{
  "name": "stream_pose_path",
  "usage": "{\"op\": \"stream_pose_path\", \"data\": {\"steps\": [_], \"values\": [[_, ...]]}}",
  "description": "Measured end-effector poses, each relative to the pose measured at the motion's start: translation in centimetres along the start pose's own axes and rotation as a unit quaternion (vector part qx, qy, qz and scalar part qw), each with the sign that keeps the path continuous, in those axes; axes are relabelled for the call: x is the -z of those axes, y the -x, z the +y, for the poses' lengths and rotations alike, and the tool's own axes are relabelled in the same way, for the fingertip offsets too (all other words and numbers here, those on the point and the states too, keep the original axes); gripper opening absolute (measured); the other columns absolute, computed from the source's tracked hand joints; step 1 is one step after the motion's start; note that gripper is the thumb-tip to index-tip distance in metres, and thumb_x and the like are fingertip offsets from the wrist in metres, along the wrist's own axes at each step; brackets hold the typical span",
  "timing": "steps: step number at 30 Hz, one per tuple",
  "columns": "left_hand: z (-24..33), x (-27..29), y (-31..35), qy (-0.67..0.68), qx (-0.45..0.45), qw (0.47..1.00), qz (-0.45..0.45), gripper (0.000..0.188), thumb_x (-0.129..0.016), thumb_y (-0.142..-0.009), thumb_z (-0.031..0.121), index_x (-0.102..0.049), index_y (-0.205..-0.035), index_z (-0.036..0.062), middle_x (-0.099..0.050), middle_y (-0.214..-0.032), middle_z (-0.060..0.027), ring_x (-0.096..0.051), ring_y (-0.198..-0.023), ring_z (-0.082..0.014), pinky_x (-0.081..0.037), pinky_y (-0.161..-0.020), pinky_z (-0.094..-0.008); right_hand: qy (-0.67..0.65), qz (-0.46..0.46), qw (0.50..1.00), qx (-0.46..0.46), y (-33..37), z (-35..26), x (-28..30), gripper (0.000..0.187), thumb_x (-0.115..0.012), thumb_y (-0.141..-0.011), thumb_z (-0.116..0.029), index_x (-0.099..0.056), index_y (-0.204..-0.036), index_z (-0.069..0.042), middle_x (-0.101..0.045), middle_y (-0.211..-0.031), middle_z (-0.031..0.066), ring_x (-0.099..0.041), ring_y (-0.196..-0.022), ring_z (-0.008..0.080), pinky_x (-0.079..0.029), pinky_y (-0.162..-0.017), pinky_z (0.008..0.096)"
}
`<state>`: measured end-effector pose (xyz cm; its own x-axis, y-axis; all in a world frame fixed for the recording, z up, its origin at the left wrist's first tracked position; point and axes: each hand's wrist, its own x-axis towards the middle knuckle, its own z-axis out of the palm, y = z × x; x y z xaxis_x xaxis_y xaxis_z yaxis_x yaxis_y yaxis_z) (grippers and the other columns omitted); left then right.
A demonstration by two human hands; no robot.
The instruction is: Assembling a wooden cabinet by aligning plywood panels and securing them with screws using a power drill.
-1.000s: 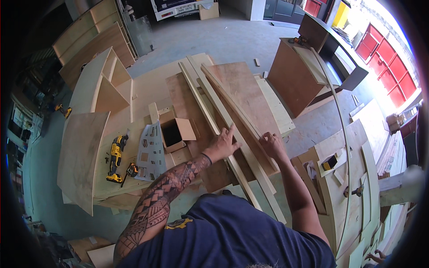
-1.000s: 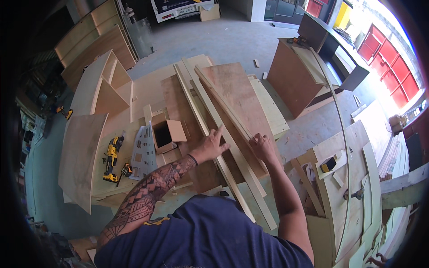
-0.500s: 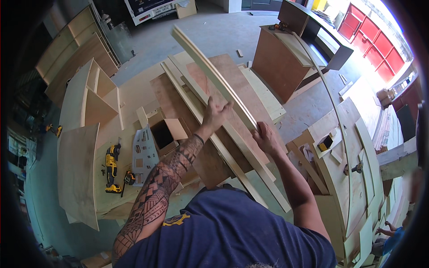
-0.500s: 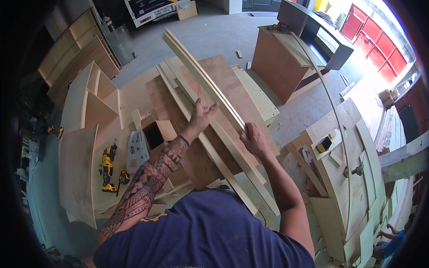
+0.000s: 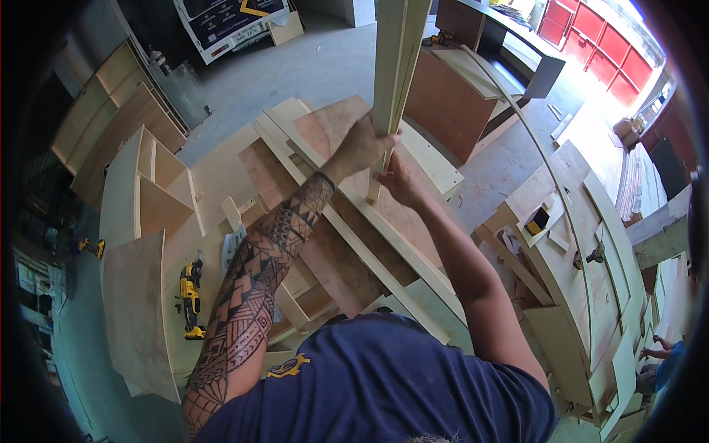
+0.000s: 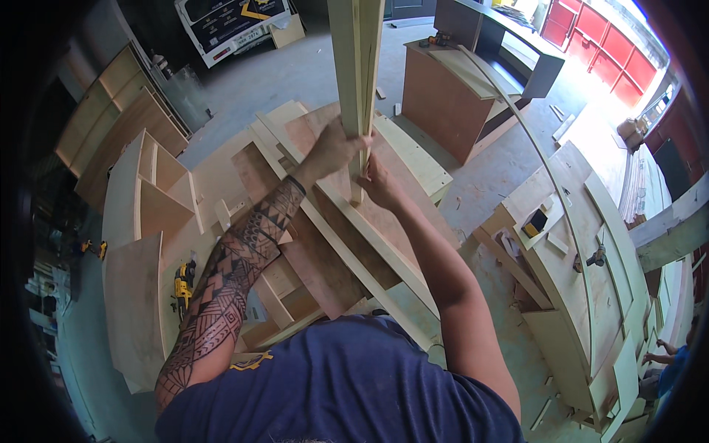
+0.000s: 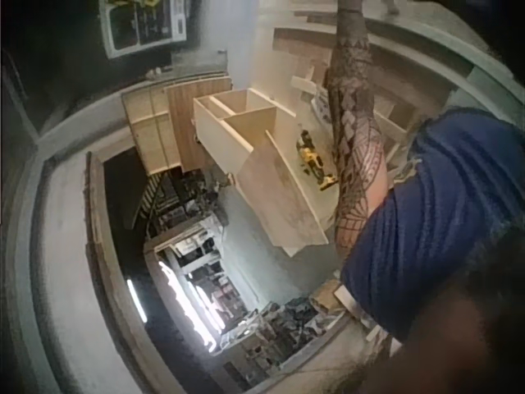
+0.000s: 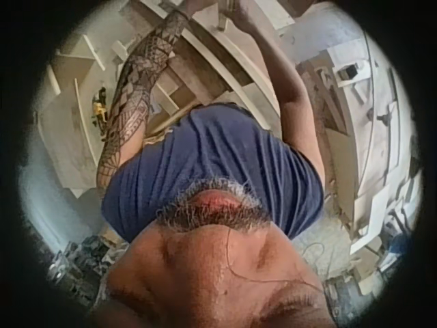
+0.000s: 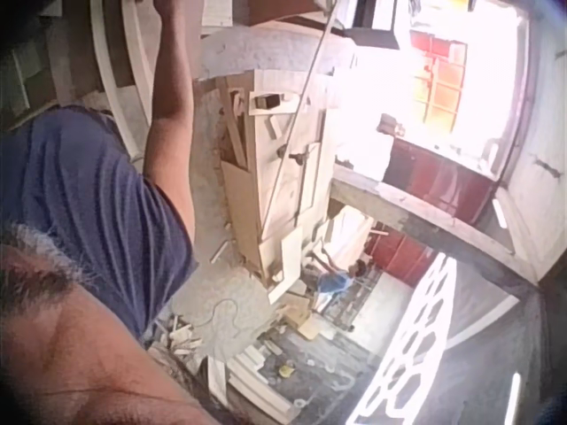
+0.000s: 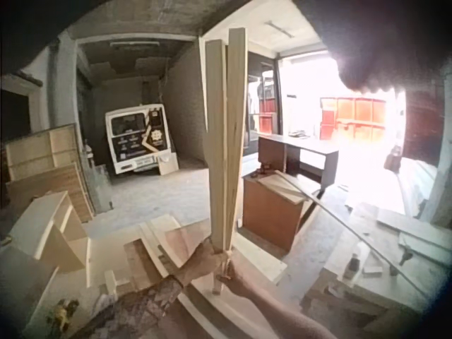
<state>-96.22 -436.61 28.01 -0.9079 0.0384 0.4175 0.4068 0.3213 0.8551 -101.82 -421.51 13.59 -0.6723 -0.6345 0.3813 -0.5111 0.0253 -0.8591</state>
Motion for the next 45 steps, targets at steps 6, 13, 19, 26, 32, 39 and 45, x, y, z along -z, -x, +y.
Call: {"op": "stream_pose_path", "data": {"steps": [6, 13, 19, 26, 32, 39, 45], "values": [[-1.2, 1.1, 1.9, 0.042, -0.02, 0.993, 0.106, 0.057, -0.079, -0.092, 0.012, -0.054, -0.142, -0.0003, -0.07, -0.116, -0.0072, -0.067, -0.11, -0.016, -0.056, -0.096, -0.0319, 0.076, -0.012, 0.993, -0.09, 0.6, 0.1, -3.8, 0.072, -0.066, -0.1, -0.024, -0.028, -0.157, -0.001, -0.058, -0.135, 0.0326, -0.058, -0.129, 0.0457, -0.048, -0.105, 0.0477], [-1.7, 0.5, 0.8, 0.07, -0.01, 0.978, 0.195, 0.05, -0.073, -0.095, 0.013, -0.058, -0.14, -0.0033, -0.071, -0.113, -0.0044, -0.066, -0.103, -0.0109, -0.054, -0.093, -0.0274, 0.038, 0.019, 0.998, -0.047, 0.8, 1.4, -5.0, 0.051, -0.069, -0.098, -0.023, -0.043, -0.14, -0.009, -0.067, -0.101, 0.0207, -0.072, -0.087, 0.0349, -0.056, -0.073, 0.0465], [-0.8, 1.1, 0.3, 0.041, 0.019, 0.987, 0.155, 0.039, -0.07, -0.096, 0.014, -0.065, -0.131, -0.001, -0.073, -0.11, -0.0057, -0.07, -0.101, -0.0124, -0.055, -0.091, -0.0278, 0.051, 0.009, 0.996, -0.073, 1.1, 0.7, -4.2, 0.044, -0.069, -0.098, -0.026, -0.044, -0.128, -0.005, -0.067, -0.088, 0.0184, -0.072, -0.078, 0.0339, -0.055, -0.068, 0.0456], [-0.3, 1.0, -0.4, 0.079, 0.034, 0.992, 0.093, 0.034, -0.065, -0.097, 0.013, -0.063, -0.128, -0.0004, -0.071, -0.097, -0.0052, -0.073, -0.099, -0.0159, -0.056, -0.093, -0.0313, 0.07, 0.007, 0.995, -0.07, 1.1, 0.5, -3.0, 0.045, -0.068, -0.099, -0.03, -0.044, -0.126, -0.002, -0.07, -0.095, 0.0236, -0.073, -0.088, 0.0422, -0.055, -0.075, 0.0496], [-0.2, 1.0, 0.8, 0.034, 0.045, 0.995, 0.079, 0.038, -0.065, -0.097, 0.018, -0.063, -0.129, -0.0006, -0.072, -0.102, -0.0067, -0.071, -0.104, -0.0161, -0.054, -0.096, -0.0319, 0.053, -0.008, 0.994, -0.1, 2.0, -1.3, -3.6, 0.048, -0.067, -0.1, -0.029, -0.044, -0.131, -0.001, -0.071, -0.096, 0.0225, -0.073, -0.092, 0.0402, -0.056, -0.079, 0.0483], [0.4, 2.8, 1.0, 0.075, 0.081, 0.994, 0.017, 0.043, -0.07, -0.09, 0.019, -0.064, -0.128, -0.0009, -0.072, -0.105, -0.0109, -0.07, -0.102, -0.0196, -0.055, -0.095, -0.0344, -0.169, -0.032, 0.985, 0.0, 1.7, 1.8, -2.6, 0.053, -0.061, -0.102, -0.01, -0.047, -0.153, -0.008, -0.068, -0.128, 0.0099, -0.065, -0.119, 0.0199, -0.051, -0.103, 0.0385], [0.2, 2.0, -1.5, 0.078, 0.091, 0.993, -0.009, 0.048, -0.07, -0.088, 0.022, -0.064, -0.128, -0.0028, -0.073, -0.103, -0.0104, -0.07, -0.103, -0.0191, -0.055, -0.096, -0.0352, -0.227, -0.171, 0.959, 0.017, -3.0, 3.5, 1.6, 0.041, -0.062, -0.103, -0.006, -0.055, -0.144, -0.005, -0.062, -0.126, 0.0007, -0.057, -0.118, 0.0102, -0.05, -0.103, 0.032]]}}
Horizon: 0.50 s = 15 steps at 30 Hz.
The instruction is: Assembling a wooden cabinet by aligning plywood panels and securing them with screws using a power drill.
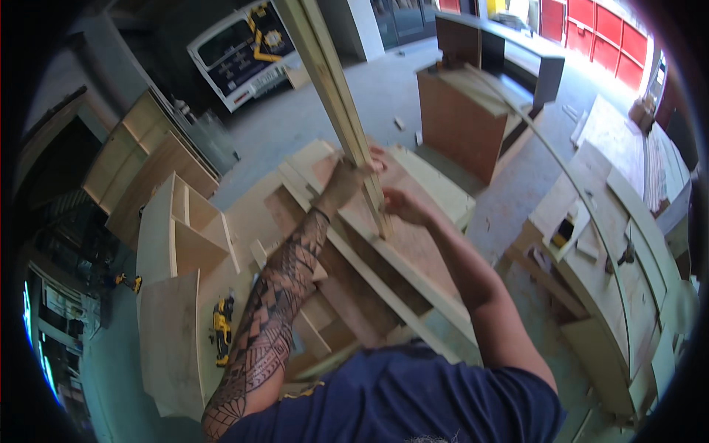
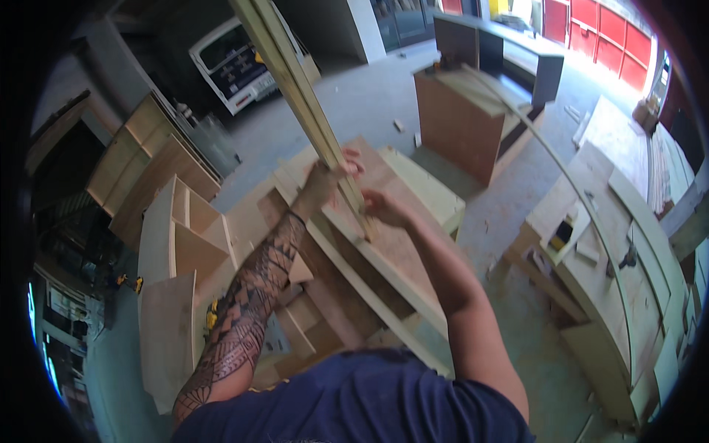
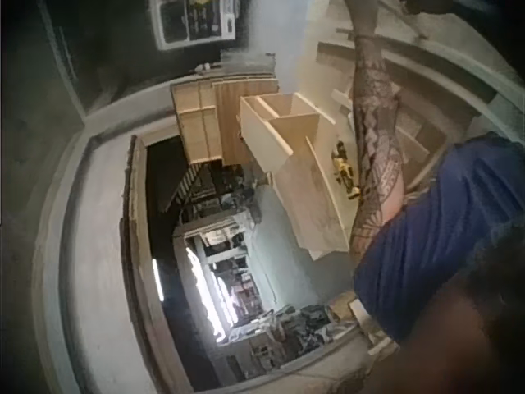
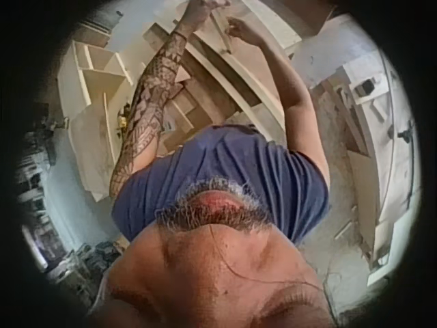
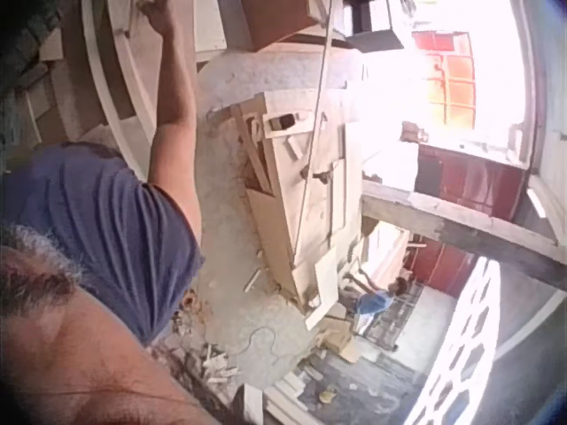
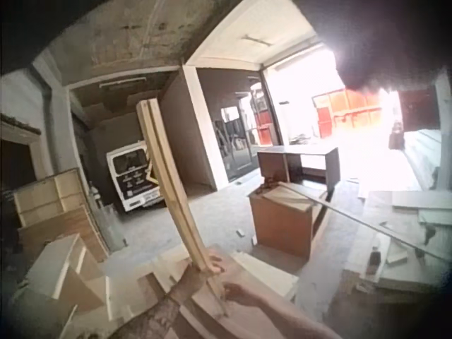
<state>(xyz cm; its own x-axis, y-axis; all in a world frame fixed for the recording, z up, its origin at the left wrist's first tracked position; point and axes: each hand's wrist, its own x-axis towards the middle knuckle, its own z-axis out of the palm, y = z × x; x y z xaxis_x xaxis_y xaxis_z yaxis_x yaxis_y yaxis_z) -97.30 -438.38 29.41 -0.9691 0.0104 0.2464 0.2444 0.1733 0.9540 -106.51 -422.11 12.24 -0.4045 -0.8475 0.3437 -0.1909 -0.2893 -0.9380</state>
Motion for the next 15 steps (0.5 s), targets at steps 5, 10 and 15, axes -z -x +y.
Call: {"op": "stream_pose_path", "data": {"steps": [5, 10, 15], "values": [[1.1, 0.9, 0.7, -0.174, 0.013, 0.984, 0.016, 0.045, -0.071, -0.095, 0.03, -0.065, -0.131, 0.0021, -0.071, -0.115, -0.0105, -0.069, -0.107, -0.0181, -0.053, -0.099, -0.0338, 0.01, -0.018, 0.995, -0.094, -0.9, -1.9, 0.1, 0.041, -0.064, -0.101, -0.009, -0.057, -0.141, -0.009, -0.065, -0.12, 0.0006, -0.059, -0.109, 0.0097, -0.052, -0.095, 0.032], [3.2, 1.5, 1.3, -0.322, 0.188, 0.928, 0.014, 0.055, -0.079, -0.093, 0.046, -0.067, -0.125, 0.0021, -0.071, -0.114, -0.0082, -0.07, -0.102, -0.0179, -0.057, -0.088, -0.033, 0.083, -0.009, 0.992, -0.1, -0.6, -2.2, -0.7, 0.041, -0.067, -0.098, -0.011, -0.059, -0.137, -0.01, -0.069, -0.11, 0.002, -0.06, -0.095, 0.01, -0.053, -0.084, 0.0307], [3.0, 1.6, 2.2, -0.395, 0.086, 0.914, 0.003, 0.051, -0.087, -0.085, 0.048, -0.074, -0.106, 0.0035, -0.075, -0.093, -0.0055, -0.072, -0.086, -0.015, -0.059, -0.076, -0.0318, 0.149, 0.032, 0.987, -0.049, 0.7, -3.0, -1.9, 0.045, -0.069, -0.096, -0.011, -0.057, -0.139, -0.008, -0.072, -0.118, 0.0096, -0.068, -0.107, 0.0197, -0.055, -0.092, 0.0369]]}}
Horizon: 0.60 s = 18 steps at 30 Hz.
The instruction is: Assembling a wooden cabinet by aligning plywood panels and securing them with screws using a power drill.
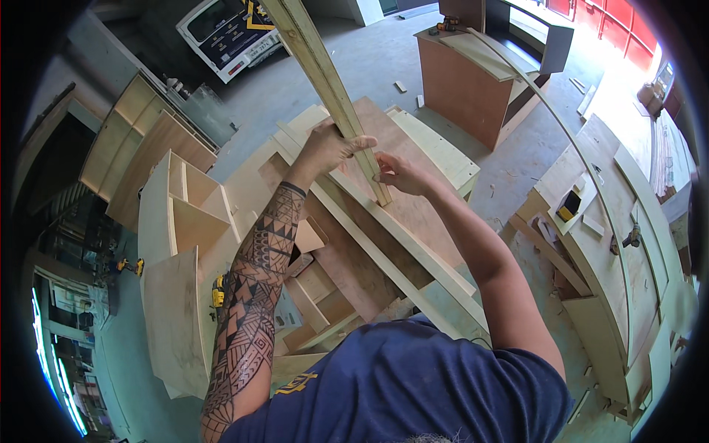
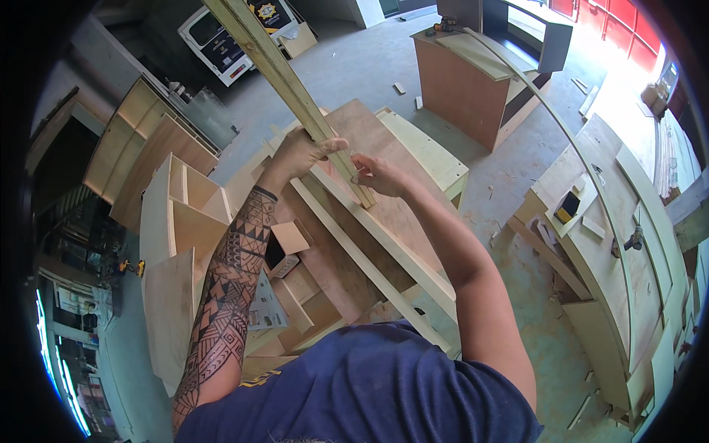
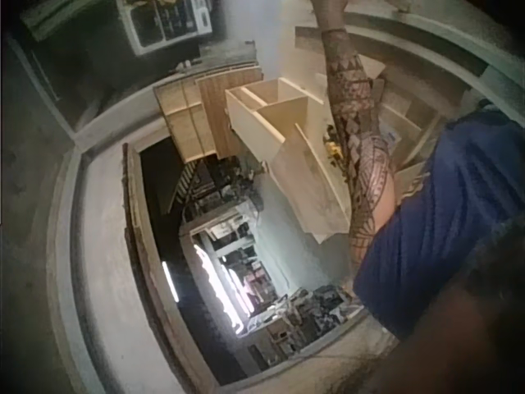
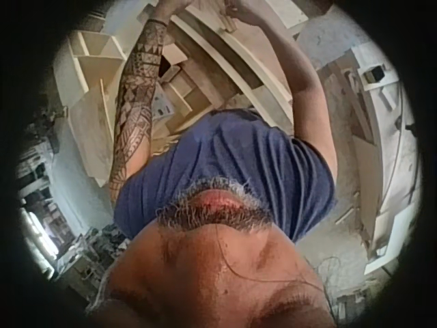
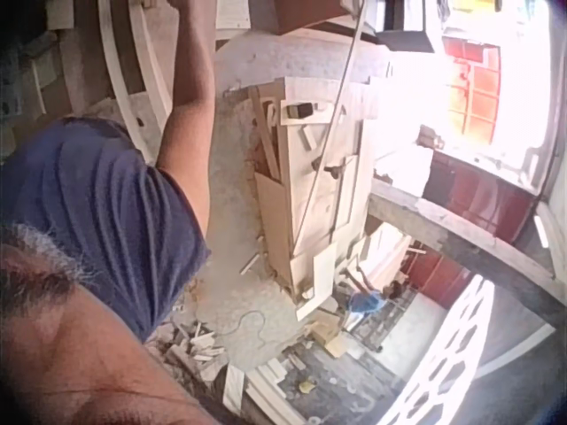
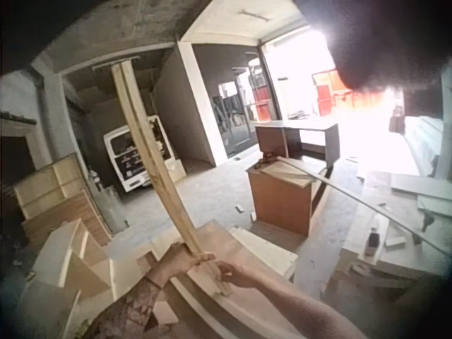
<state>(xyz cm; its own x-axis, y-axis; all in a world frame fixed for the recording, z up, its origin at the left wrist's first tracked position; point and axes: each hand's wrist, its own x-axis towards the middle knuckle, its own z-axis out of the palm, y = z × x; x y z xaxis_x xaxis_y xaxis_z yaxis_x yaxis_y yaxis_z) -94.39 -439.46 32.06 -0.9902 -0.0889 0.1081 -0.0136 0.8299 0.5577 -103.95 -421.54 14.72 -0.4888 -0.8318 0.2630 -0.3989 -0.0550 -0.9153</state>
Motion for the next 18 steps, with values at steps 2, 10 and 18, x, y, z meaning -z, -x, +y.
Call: {"op": "stream_pose_path", "data": {"steps": [2, 10, 18], "values": [[0.3, 0.3, 0.5, 0.004, 0.004, 1.0, -0.014, 0.05, -0.087, -0.085, 0.049, -0.075, -0.103, 0.0036, -0.075, -0.091, -0.0057, -0.072, -0.085, -0.0147, -0.059, -0.076, -0.0321, 0.025, 0.001, 1.0, 0.004, 0.3, -0.9, -0.1, 0.045, -0.069, -0.096, -0.011, -0.057, -0.139, -0.007, -0.071, -0.121, 0.0106, -0.068, -0.111, 0.0219, -0.054, -0.095, 0.0382], [-0.7, -0.1, -0.5, 0.019, -0.023, 0.998, -0.054, 0.041, -0.082, -0.091, 0.045, -0.078, -0.102, 0.0053, -0.075, -0.085, -0.0046, -0.071, -0.073, -0.0125, -0.058, -0.064, -0.0311, 0.007, -0.011, 1.0, 0.008, -0.5, 1.0, 0.6, 0.044, -0.068, -0.093, -0.004, -0.06, -0.136, -0.006, -0.068, -0.112, 0.0055, -0.065, -0.106, 0.0169, -0.054, -0.095, 0.0342], [-1.4, -0.5, -0.1, 0.024, -0.007, 0.998, -0.057, 0.059, -0.076, -0.088, 0.063, -0.074, -0.093, 0.0041, -0.073, -0.075, -0.0104, -0.075, -0.074, -0.0218, -0.058, -0.071, -0.0357, 0.022, -0.032, 0.999, -0.005, -0.2, 1.0, -0.1, 0.039, -0.068, -0.094, -0.005, -0.06, -0.133, -0.006, -0.069, -0.115, 0.007, -0.066, -0.108, 0.0186, -0.053, -0.097, 0.0367]]}}
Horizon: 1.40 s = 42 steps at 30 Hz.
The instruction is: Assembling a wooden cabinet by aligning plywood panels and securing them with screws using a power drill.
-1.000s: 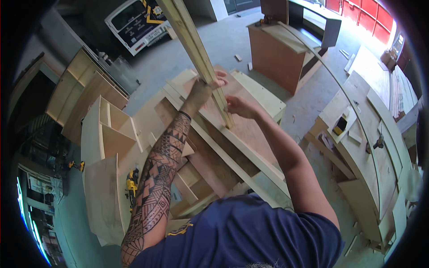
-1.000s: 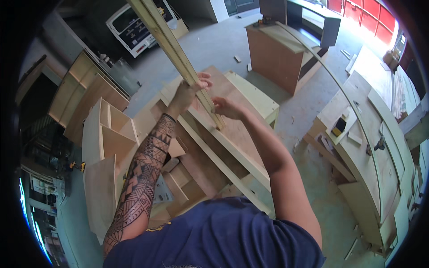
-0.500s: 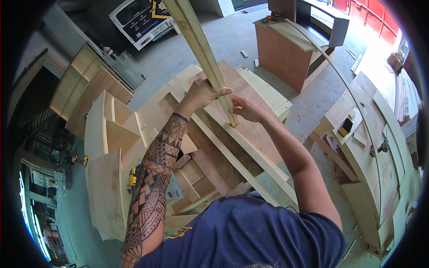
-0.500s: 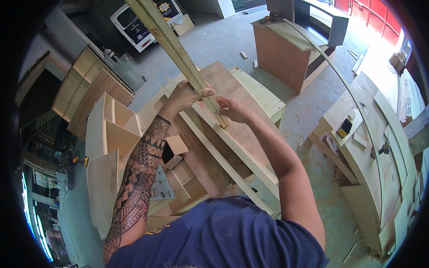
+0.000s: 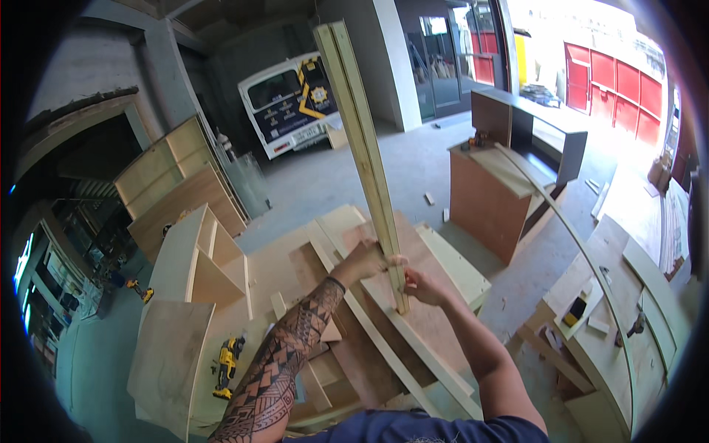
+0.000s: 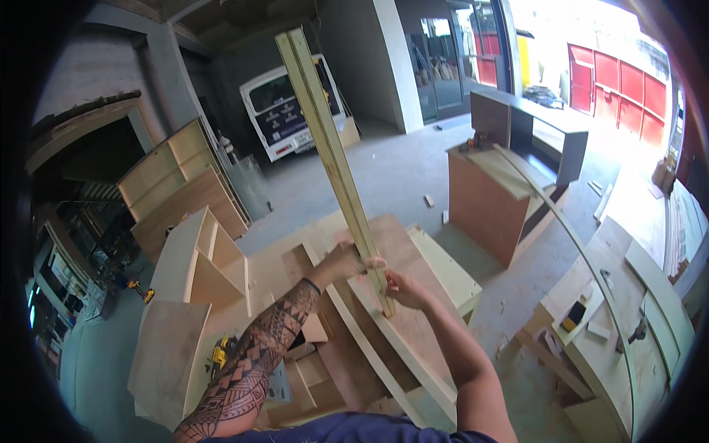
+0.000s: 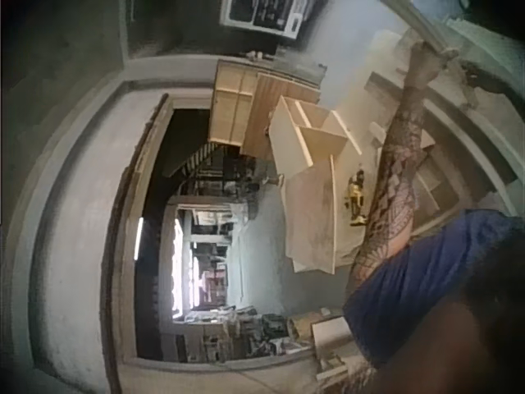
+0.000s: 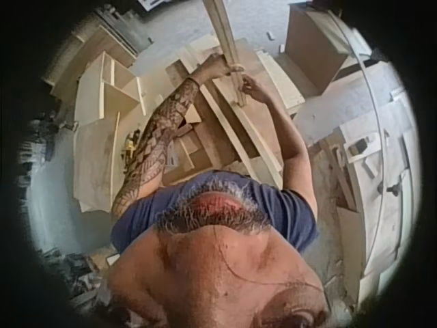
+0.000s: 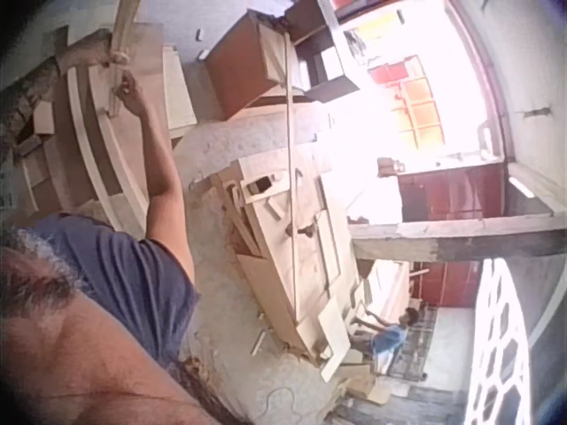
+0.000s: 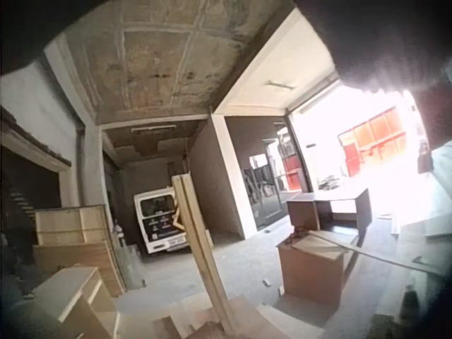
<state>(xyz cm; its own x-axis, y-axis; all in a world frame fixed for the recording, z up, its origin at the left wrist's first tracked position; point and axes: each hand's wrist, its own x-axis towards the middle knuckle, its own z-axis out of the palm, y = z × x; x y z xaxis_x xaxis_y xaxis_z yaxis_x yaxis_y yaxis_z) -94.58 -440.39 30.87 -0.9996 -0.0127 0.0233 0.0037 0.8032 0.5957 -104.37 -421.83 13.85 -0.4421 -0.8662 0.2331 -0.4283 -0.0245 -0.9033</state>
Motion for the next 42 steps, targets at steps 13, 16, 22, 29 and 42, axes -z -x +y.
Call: {"op": "stream_pose_path", "data": {"steps": [13, 16, 22, 29, 42], "values": [[1.2, -0.8, 0.3, 0.019, -0.047, 0.999, 0.018, 0.063, -0.076, -0.086, 0.064, -0.074, -0.1, 0.0027, -0.073, -0.087, -0.017, -0.074, -0.084, -0.0322, -0.057, -0.08, -0.0413, 0.004, 0.001, 1.0, -0.018, 0.8, -0.1, 0.9, 0.039, -0.07, -0.097, -0.017, -0.058, -0.133, -0.006, -0.068, -0.123, 0.0101, -0.065, -0.114, 0.0213, -0.054, -0.097, 0.0402], [0.9, -0.3, 1.5, 0.012, -0.037, 0.999, 0.025, 0.062, -0.075, -0.087, 0.063, -0.074, -0.102, 0.0026, -0.074, -0.094, -0.0195, -0.074, -0.089, -0.0365, -0.057, -0.082, -0.044, 0.003, -0.005, 1.0, -0.001, 0.5, -1.2, 0.3, 0.039, -0.069, -0.097, -0.011, -0.058, -0.134, -0.007, -0.068, -0.121, 0.0091, -0.066, -0.111, 0.0207, -0.054, -0.096, 0.0389], [1.3, -1.0, 1.2, -0.06, -0.13, 0.986, 0.089, 0.058, -0.076, -0.085, 0.057, -0.073, -0.119, 0.0101, -0.075, -0.098, -0.0218, -0.075, -0.092, -0.0363, -0.058, -0.083, -0.0461, 0.012, -0.008, 1.0, 0.015, 0.8, 2.8, 1.3, 0.035, -0.067, -0.094, 0.004, -0.06, -0.127, -0.008, -0.066, -0.115, 0.0043, -0.062, -0.102, 0.016, -0.054, -0.088, 0.0337], [3.5, 5.0, 10.9, 0.156, -0.107, 0.947, 0.258, 0.048, -0.082, -0.083, 0.049, -0.076, -0.077, 0.0015, -0.072, -0.065, -0.0103, -0.074, -0.066, -0.0228, -0.058, -0.065, -0.0349, 0.049, 0.01, 0.991, 0.121, 2.0, -14.1, 0.9, 0.062, -0.07, -0.088, -0.005, -0.05, -0.146, -0.001, -0.061, -0.133, 0.0087, -0.058, -0.121, 0.0206, -0.046, -0.103, 0.0353], [-13.7, 4.6, 50.5, 0.559, 0.089, 0.775, 0.28, 0.051, -0.068, -0.101, 0.053, -0.071, -0.117, 0.005, -0.067, -0.108, -0.0025, -0.067, -0.1, -0.0139, -0.062, -0.085, -0.0339, 0.18, -0.122, 0.964, 0.153, 1.3, -25.7, -32.1, 0.05, -0.069, -0.09, -0.008, -0.055, -0.137, 0.0, -0.069, -0.1, 0.0261, -0.069, -0.091, 0.0412, -0.054, -0.081, 0.0464]]}}
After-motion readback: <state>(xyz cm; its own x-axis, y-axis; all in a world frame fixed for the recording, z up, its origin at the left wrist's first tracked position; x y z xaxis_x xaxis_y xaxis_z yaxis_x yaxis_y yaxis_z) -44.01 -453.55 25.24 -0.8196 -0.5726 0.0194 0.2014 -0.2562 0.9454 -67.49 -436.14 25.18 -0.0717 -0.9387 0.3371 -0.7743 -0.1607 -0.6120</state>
